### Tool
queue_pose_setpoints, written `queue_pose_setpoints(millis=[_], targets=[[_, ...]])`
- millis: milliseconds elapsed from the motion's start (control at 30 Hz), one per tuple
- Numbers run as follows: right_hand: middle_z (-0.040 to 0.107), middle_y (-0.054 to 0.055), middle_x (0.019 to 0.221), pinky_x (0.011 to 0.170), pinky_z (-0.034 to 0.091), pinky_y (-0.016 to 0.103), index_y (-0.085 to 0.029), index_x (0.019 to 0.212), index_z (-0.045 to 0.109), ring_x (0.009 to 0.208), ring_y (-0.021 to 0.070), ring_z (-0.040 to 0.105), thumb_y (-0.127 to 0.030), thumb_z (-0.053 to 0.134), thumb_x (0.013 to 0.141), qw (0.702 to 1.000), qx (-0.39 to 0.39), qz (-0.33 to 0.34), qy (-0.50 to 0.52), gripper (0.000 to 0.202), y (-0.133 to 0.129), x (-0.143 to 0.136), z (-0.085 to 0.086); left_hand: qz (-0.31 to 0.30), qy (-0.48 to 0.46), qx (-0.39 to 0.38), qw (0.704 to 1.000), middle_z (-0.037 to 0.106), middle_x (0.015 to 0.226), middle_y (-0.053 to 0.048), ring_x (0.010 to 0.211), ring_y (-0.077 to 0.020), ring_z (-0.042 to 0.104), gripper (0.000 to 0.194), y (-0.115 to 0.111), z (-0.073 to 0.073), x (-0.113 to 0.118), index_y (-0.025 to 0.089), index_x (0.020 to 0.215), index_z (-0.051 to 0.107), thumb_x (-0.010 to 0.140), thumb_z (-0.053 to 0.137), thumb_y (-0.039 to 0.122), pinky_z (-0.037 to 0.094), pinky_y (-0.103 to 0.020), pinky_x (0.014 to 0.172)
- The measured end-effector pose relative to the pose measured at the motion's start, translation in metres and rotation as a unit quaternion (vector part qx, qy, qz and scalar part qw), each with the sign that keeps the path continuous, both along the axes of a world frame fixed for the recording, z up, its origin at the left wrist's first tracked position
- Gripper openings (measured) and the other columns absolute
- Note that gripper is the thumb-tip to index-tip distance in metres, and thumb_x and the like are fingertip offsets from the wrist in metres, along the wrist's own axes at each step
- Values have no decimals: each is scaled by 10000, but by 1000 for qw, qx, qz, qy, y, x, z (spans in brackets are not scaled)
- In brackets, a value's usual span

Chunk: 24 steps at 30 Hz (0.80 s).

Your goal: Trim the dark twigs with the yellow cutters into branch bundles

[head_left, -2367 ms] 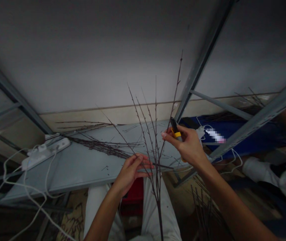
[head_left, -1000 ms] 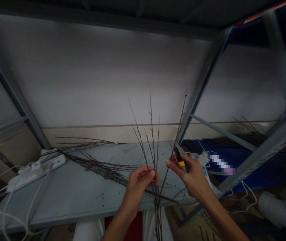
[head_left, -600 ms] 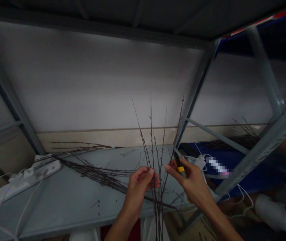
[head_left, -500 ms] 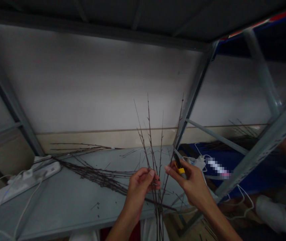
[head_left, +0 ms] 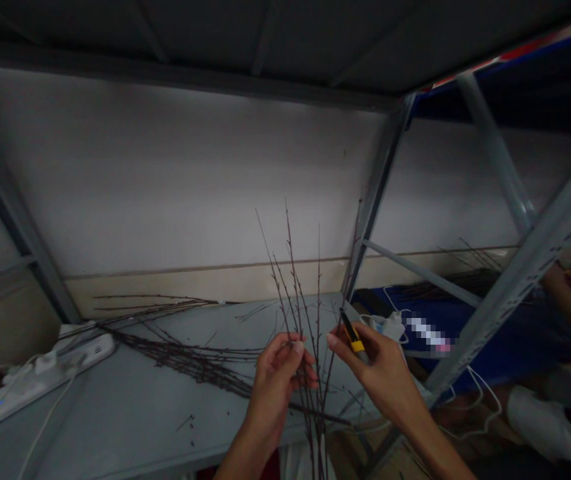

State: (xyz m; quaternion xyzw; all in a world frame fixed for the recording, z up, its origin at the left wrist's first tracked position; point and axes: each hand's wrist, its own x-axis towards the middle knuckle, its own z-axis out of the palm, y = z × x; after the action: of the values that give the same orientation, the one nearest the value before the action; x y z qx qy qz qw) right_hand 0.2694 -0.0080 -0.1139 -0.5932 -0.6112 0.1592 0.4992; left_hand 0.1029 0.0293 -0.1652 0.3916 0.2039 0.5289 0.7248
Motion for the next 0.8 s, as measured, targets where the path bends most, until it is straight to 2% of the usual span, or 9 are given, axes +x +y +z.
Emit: queue_pose_setpoints(millis=[67, 133, 233, 333, 500, 800], targets=[[724, 38, 899, 784, 515, 371, -237, 967, 666, 853, 255, 676, -433, 671, 882, 997, 35, -34, -59, 213, 0, 3, -4, -7, -5, 7, 1000, 666, 749, -9, 593, -124, 605, 234, 0, 0, 0, 160, 1027, 627, 906, 688, 351, 515, -258, 545], [729, 69, 979, 817, 508, 403, -223, 1087, 654, 890, 270, 670, -352, 661, 891, 979, 110, -63, -161, 234, 2, 9, -5, -13, -10, 10, 1000, 655, 717, 3, 565, -116, 591, 223, 0, 0, 0, 164, 1026, 614, 909, 683, 342, 486, -238, 509], [711, 110, 1073, 857, 479, 456, -186, 1221, 608, 976, 308, 635, -162, 615, 856, 924, 184, -37, -333, 366, 4, 21, 0, -15, -10, 13, 1000, 649, 695, 14, 525, -104, 565, 236, -1, 1, 1, 182, 1052, 586, 910, 680, 345, 431, -210, 457], [701, 129, 1123, 867, 463, 490, -155, 1266, 596, 1028, 341, 608, -63, 604, 768, 883, 170, -3, -437, 507, 9, 27, 10, -12, -2, 15, 1000, 634, 670, 23, 497, -88, 525, 256, -3, 2, 1, 184, 1043, 578, 895, 697, 356, 371, -187, 421], [700, 134, 1106, 861, 471, 480, -132, 1272, 608, 1005, 330, 608, -67, 633, 727, 861, 148, 39, -485, 550, 19, 26, 18, -9, 1, -5, 1000, 611, 670, 29, 445, -53, 447, 295, -5, 3, 2, 166, 965, 592, 861, 731, 405, 271, -178, 390], [706, 140, 1061, 895, 469, 504, -90, 1360, 530, 1002, 331, 594, -63, 584, 746, 833, 221, 42, -505, 618, 27, 32, 2, -72, -36, -40, 996, 580, 660, 50, 412, -20, 321, 276, -6, 5, 2, 184, 948, 557, 860, 739, 372, 191, -199, 425]])
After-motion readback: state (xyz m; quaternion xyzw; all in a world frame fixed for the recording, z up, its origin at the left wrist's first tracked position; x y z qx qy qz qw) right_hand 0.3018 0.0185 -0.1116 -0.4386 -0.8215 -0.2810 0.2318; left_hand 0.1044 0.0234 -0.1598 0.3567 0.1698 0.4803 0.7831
